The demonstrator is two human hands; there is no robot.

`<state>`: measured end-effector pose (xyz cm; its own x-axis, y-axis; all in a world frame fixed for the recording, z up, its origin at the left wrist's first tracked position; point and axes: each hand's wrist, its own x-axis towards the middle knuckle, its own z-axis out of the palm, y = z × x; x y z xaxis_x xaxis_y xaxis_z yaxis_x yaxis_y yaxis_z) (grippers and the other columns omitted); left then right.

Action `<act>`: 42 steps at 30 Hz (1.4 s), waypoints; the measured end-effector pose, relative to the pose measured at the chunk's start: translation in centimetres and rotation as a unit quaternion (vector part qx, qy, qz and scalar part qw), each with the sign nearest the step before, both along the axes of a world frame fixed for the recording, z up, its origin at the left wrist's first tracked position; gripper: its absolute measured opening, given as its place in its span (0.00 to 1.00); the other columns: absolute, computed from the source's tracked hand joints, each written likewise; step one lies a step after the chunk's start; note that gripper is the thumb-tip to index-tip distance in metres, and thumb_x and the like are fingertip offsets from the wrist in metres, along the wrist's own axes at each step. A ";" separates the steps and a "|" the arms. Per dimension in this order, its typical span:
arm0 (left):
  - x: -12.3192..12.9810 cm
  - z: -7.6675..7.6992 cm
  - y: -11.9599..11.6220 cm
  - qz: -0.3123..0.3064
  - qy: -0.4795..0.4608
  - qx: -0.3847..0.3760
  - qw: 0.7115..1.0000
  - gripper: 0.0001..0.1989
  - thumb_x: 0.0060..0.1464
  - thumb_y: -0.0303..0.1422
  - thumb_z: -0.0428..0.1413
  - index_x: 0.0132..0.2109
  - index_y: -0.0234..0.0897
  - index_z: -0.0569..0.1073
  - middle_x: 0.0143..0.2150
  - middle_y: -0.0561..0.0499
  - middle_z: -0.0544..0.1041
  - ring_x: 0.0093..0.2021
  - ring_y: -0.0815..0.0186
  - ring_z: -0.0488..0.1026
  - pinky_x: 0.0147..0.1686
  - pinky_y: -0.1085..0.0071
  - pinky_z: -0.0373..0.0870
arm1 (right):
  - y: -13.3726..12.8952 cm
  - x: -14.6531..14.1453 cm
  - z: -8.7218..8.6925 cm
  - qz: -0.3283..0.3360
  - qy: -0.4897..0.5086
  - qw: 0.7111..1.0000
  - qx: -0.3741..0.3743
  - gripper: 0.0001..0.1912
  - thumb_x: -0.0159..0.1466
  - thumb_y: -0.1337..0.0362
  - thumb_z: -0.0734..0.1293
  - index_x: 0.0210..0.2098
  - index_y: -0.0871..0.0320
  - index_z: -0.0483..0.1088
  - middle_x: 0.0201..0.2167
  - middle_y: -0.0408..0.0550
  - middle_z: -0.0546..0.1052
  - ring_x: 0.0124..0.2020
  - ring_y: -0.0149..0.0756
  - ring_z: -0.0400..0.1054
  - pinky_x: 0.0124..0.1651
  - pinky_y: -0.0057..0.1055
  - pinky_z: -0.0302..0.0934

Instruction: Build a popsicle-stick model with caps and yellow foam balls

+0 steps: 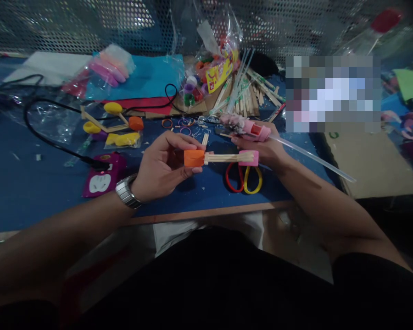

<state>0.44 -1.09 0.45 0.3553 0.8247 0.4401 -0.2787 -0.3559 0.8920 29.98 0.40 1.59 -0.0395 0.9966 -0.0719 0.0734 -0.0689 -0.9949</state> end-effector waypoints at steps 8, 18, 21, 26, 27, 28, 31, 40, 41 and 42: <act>0.2 -0.3 0.7 0.003 -0.059 -0.180 0.982 0.26 0.55 0.45 0.85 0.48 0.42 0.80 0.43 0.54 0.88 0.42 0.63 0.90 0.48 0.64 0.90 | 0.4 -0.5 0.0 -0.048 0.067 0.996 0.019 0.31 0.44 0.47 0.95 0.36 0.49 0.79 0.30 0.41 0.83 0.28 0.37 0.73 0.24 0.34 0.63; 0.1 -0.4 1.1 -0.003 -0.137 -0.295 0.946 0.20 0.63 0.45 0.80 0.49 0.42 0.82 0.45 0.52 0.90 0.42 0.65 0.89 0.52 0.66 0.92 | 0.6 0.2 -0.7 -0.034 0.065 0.997 -0.005 0.25 0.51 0.50 0.92 0.39 0.51 0.81 0.27 0.40 0.81 0.26 0.33 0.74 0.24 0.28 0.64; -0.4 -0.1 1.1 0.002 -0.110 -0.313 0.943 0.17 0.64 0.44 0.79 0.48 0.41 0.84 0.46 0.50 0.90 0.41 0.65 0.88 0.46 0.69 0.91 | 0.4 0.0 -0.3 -0.030 0.070 0.997 -0.007 0.27 0.49 0.50 0.93 0.38 0.51 0.81 0.27 0.40 0.80 0.25 0.32 0.73 0.24 0.28 0.63; -0.6 0.5 1.1 -0.011 -0.086 -0.317 0.944 0.13 0.67 0.43 0.73 0.50 0.41 0.85 0.47 0.46 0.90 0.46 0.56 0.90 0.46 0.63 0.91 | 0.5 -0.1 -0.3 -0.039 0.063 0.997 -0.004 0.26 0.48 0.51 0.92 0.37 0.50 0.81 0.26 0.41 0.80 0.25 0.34 0.71 0.23 0.30 0.64; -0.6 0.5 1.1 -0.011 -0.085 -0.317 0.945 0.13 0.68 0.43 0.73 0.49 0.41 0.85 0.47 0.46 0.89 0.47 0.55 0.90 0.47 0.62 0.91 | 0.5 0.0 -0.4 -0.041 0.063 0.997 -0.002 0.26 0.48 0.51 0.92 0.37 0.51 0.81 0.26 0.41 0.80 0.25 0.34 0.72 0.24 0.30 0.64; -0.5 0.5 1.1 -0.008 -0.085 -0.318 0.944 0.12 0.68 0.43 0.72 0.48 0.41 0.84 0.46 0.46 0.89 0.48 0.54 0.90 0.47 0.61 0.91 | 0.5 0.0 -0.5 -0.041 0.063 0.997 -0.003 0.25 0.49 0.51 0.92 0.37 0.51 0.81 0.26 0.41 0.80 0.25 0.34 0.72 0.24 0.30 0.64; -0.2 0.3 1.1 0.004 -0.099 -0.321 0.942 0.12 0.68 0.43 0.72 0.49 0.41 0.84 0.46 0.47 0.89 0.49 0.55 0.90 0.48 0.63 0.91 | 0.6 0.2 -0.8 -0.039 0.061 0.997 -0.005 0.25 0.51 0.51 0.92 0.38 0.52 0.82 0.26 0.41 0.80 0.24 0.33 0.73 0.23 0.29 0.64; -0.4 0.1 1.1 0.012 -0.119 -0.339 0.933 0.08 0.72 0.37 0.71 0.50 0.37 0.83 0.47 0.47 0.88 0.46 0.63 0.89 0.51 0.68 0.88 | 0.5 0.0 -0.8 -0.039 0.098 0.994 -0.020 0.24 0.48 0.54 0.93 0.36 0.52 0.83 0.26 0.40 0.80 0.27 0.33 0.74 0.26 0.28 0.66; -0.4 0.1 1.1 0.012 -0.120 -0.337 0.934 0.08 0.72 0.36 0.72 0.50 0.37 0.84 0.47 0.47 0.88 0.46 0.64 0.89 0.51 0.69 0.88 | 0.5 -0.1 -0.8 -0.041 0.101 0.994 -0.023 0.25 0.47 0.54 0.94 0.36 0.51 0.83 0.26 0.40 0.80 0.27 0.33 0.74 0.25 0.27 0.65; -0.5 0.1 1.0 0.011 -0.121 -0.336 0.934 0.08 0.71 0.35 0.72 0.50 0.37 0.84 0.47 0.47 0.88 0.45 0.64 0.88 0.51 0.69 0.88 | 0.5 -0.1 -0.7 -0.044 0.104 0.993 -0.026 0.26 0.46 0.54 0.94 0.35 0.51 0.83 0.26 0.40 0.79 0.27 0.33 0.73 0.25 0.27 0.65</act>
<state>-0.06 -0.06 0.54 0.2928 0.9494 -0.1137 -0.5003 0.2534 0.8279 29.83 0.89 0.90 0.0290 0.9920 -0.1228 -0.1423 -0.1176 -0.9828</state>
